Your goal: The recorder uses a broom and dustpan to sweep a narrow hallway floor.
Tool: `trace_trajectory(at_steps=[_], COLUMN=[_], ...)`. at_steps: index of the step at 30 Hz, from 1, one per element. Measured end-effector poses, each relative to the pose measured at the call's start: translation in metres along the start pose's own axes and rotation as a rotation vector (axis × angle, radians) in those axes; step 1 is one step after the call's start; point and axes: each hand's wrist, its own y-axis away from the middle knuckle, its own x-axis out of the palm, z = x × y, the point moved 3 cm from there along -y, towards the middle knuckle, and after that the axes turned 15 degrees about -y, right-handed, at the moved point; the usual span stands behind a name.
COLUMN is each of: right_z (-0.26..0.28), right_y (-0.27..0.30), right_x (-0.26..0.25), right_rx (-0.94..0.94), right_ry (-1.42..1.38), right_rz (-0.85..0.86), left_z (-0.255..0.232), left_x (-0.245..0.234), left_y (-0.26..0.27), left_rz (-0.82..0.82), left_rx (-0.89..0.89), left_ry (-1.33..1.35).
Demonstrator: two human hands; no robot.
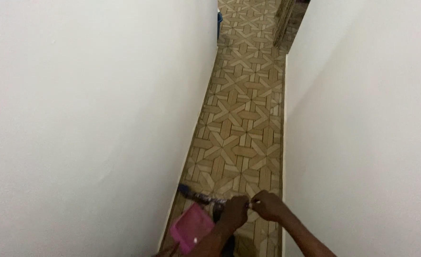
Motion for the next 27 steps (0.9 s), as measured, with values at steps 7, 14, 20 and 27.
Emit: trace_trajectory(at_steps=[7,14,20,27], right_z=[0.044,0.114,0.114,0.119], right_y=[-0.092,-0.112,-0.166,-0.229], right_x=[-0.045,-0.103,-0.091,-0.089], right_rx=[-0.079,-0.141,-0.288,-0.169], right_ry=[0.074,-0.349,-0.364,-0.380], right_rz=[0.083,-0.020,0.048,0.256], left_z=[0.067,0.076,0.087,0.132], left_x=[-0.024,-0.091,-0.107,-0.080], left_y=[-0.093,-0.142,-0.146,-0.184], left_rz=[0.062,-0.153,-0.213,-0.370], left_rx=[-0.078,-0.039,-0.083,-0.170], left_ry=[0.073,0.227,0.317,0.313])
